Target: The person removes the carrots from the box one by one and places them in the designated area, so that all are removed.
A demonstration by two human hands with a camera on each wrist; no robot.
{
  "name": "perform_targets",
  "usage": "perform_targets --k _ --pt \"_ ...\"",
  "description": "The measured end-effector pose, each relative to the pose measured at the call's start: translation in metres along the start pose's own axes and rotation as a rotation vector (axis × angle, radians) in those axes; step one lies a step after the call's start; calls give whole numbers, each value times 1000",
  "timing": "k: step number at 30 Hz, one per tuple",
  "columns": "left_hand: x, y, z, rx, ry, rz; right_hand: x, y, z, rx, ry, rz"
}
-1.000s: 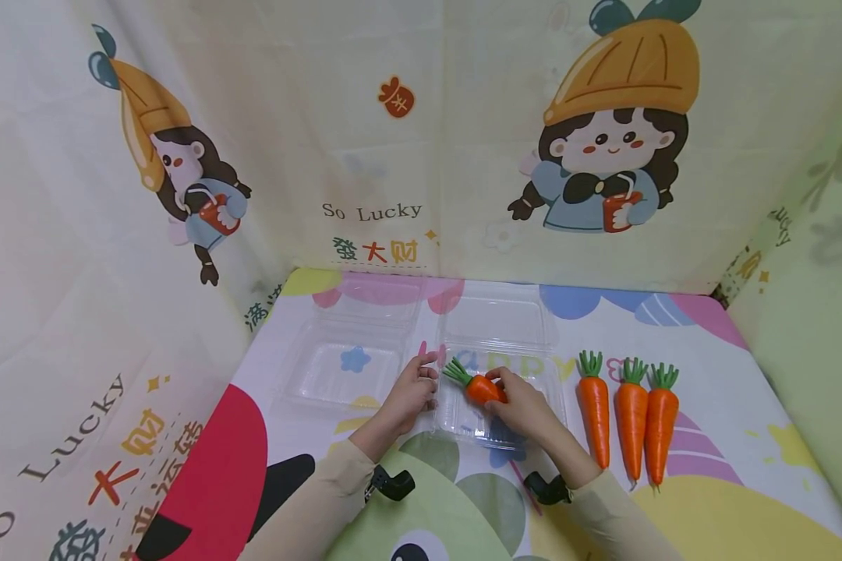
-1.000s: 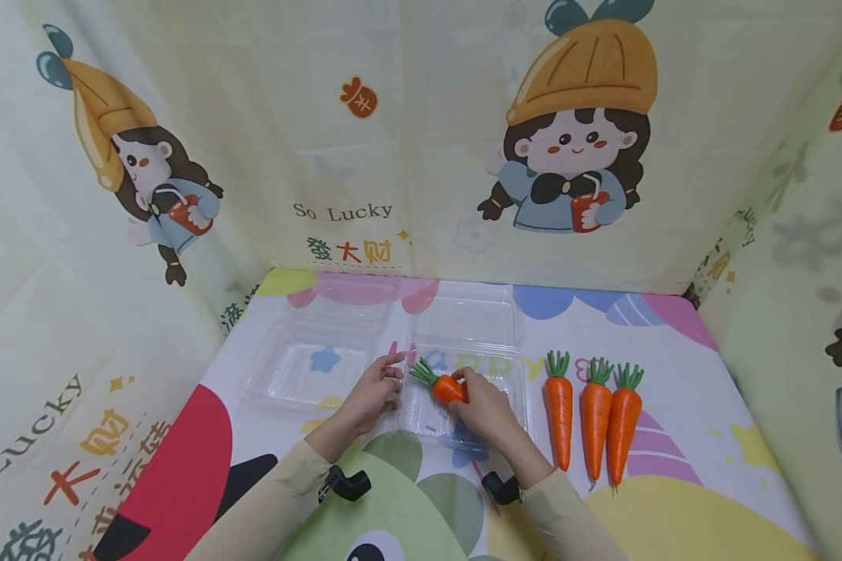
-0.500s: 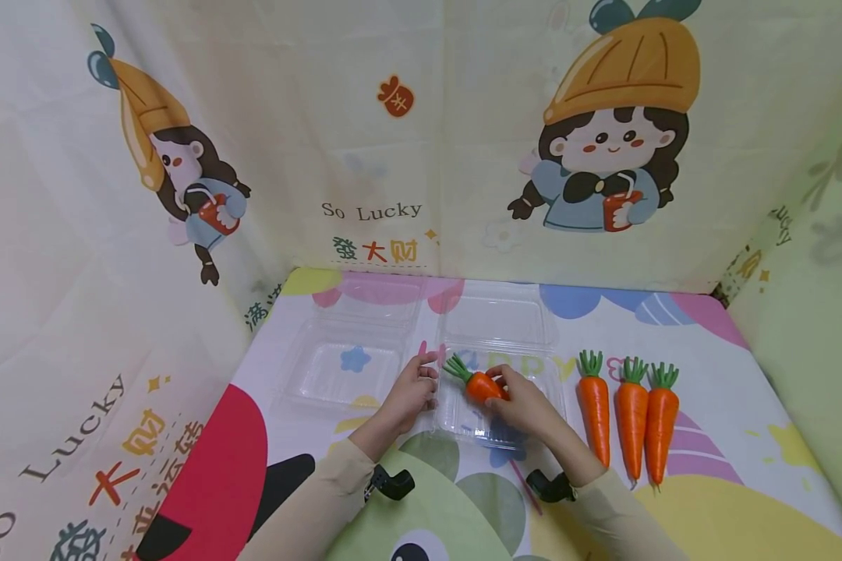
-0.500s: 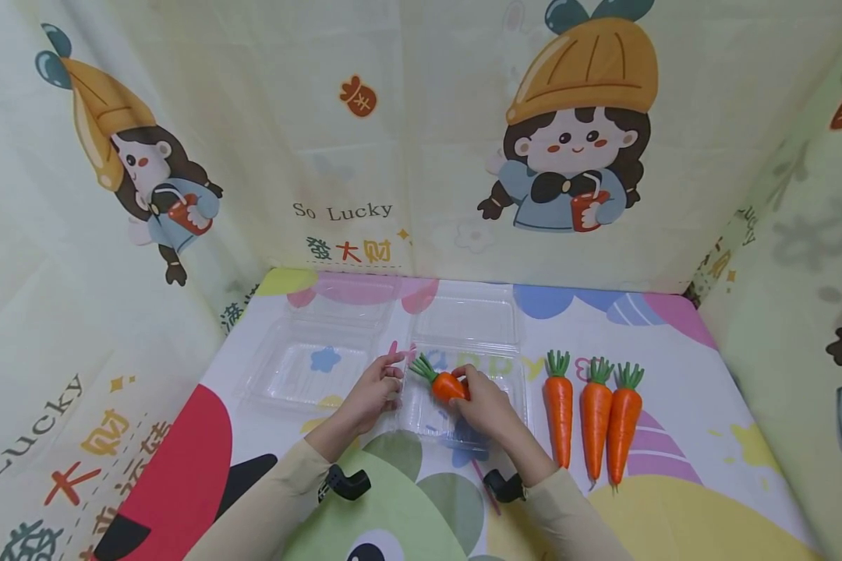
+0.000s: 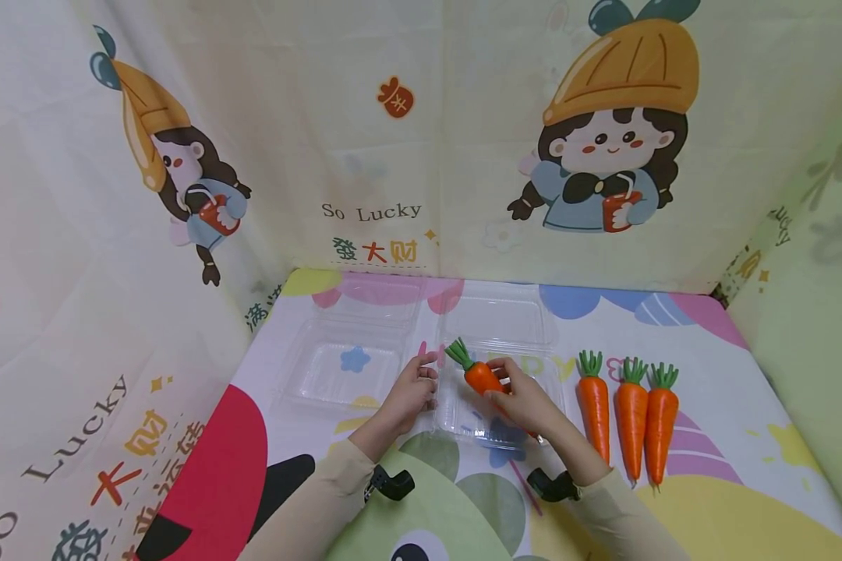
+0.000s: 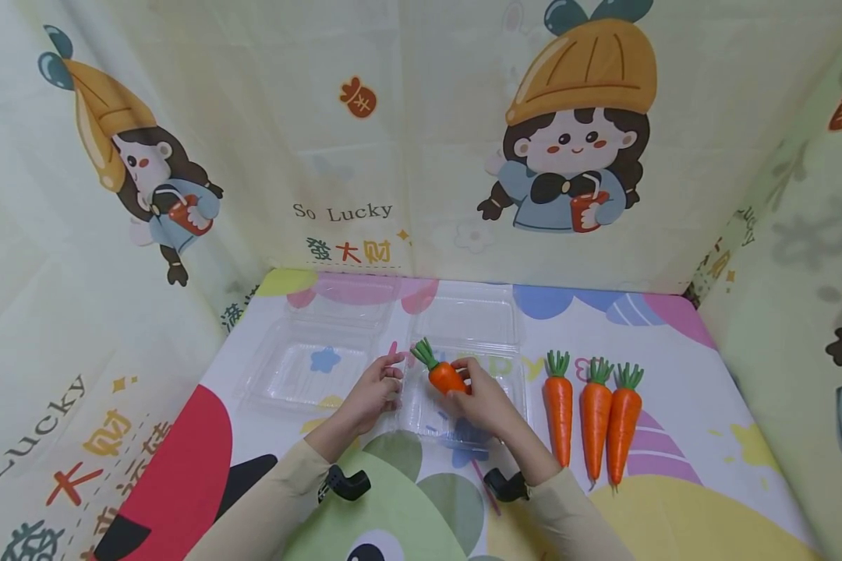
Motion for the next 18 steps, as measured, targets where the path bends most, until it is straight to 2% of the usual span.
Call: perform_targets --k 4,8,18 --pt "-1 0 0 1 7 -2 1 -3 -1 32 -4 -21" --pt "0 0 1 -6 9 -2 2 -6 -3 86 36 -46" --pt "0 0 1 -12 18 -2 6 -12 -1 258 114 -192"
Point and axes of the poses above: each hand's wrist, its own x-axis towards the middle knuckle, its own y-axis out of the palm, z = x × y, the point moved 3 cm from there along x, towards the middle knuckle, and after that the axes turned 14 degrees about -y, right-handed, at the moved point
